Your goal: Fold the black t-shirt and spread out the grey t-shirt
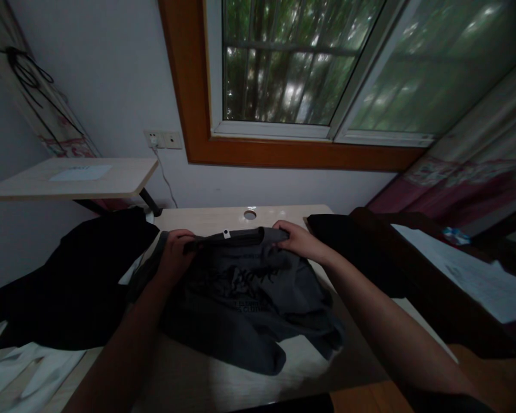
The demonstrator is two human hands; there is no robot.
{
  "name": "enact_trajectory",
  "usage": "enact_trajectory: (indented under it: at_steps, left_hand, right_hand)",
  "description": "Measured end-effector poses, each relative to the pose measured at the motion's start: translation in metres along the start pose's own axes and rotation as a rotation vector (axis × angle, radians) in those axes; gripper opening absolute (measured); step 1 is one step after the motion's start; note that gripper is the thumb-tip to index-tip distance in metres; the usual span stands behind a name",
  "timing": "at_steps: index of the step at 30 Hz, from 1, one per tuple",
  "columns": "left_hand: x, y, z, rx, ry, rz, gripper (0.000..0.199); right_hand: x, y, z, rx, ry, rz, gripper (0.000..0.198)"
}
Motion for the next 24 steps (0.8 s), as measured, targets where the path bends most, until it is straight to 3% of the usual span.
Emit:
enact_trajectory:
  at_steps: [3,6,9,13,16,21,24]
  left_hand:
    - [-0.005,-0.003,0.015,-0.156,0.005,-0.027,0.022]
    - [-0.012,-0.004,0.022,-0.253,-0.057,-0.063,0.029]
    - [-0.018,-0.005,0.02,-0.253,-0.155,-0.085,0.023]
    - [-0.023,-0.005,0.014,-0.218,-0.217,-0.105,0.018]
    - [-0.027,-0.005,0.008,-0.163,-0.235,-0.128,0.02]
    - [-0.034,-0.005,-0.005,-0.014,-0.24,-0.164,0.022]
    - [-0.037,-0.004,-0.013,0.08,-0.234,-0.204,0.021]
  right_hand:
    - [0.005,-0.003,-0.022,0.267,0.21,-0.105,0.017]
    - [0.011,-0.001,-0.023,0.33,0.279,-0.131,0.017]
    - [0.019,0.001,-0.013,0.231,0.185,-0.119,0.022]
    - [0.03,0.005,-0.005,0.093,0.015,0.002,0.035]
    - [0.03,0.012,-0.008,0.02,-0.067,0.06,0.047]
    - [0.026,0.032,-0.014,-0.237,-0.21,0.106,0.04]
    - [0.036,0.045,-0.026,-0.261,-0.228,0.202,0.044]
Point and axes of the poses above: each hand's wrist, its own y-axis away from the middle knuckle, its own z-axis out of the palm, x = y × z, the point moved 7 cm from there along -y, towards the middle knuckle, and after that the axes turned 8 degrees about y, right-handed, at the moved point
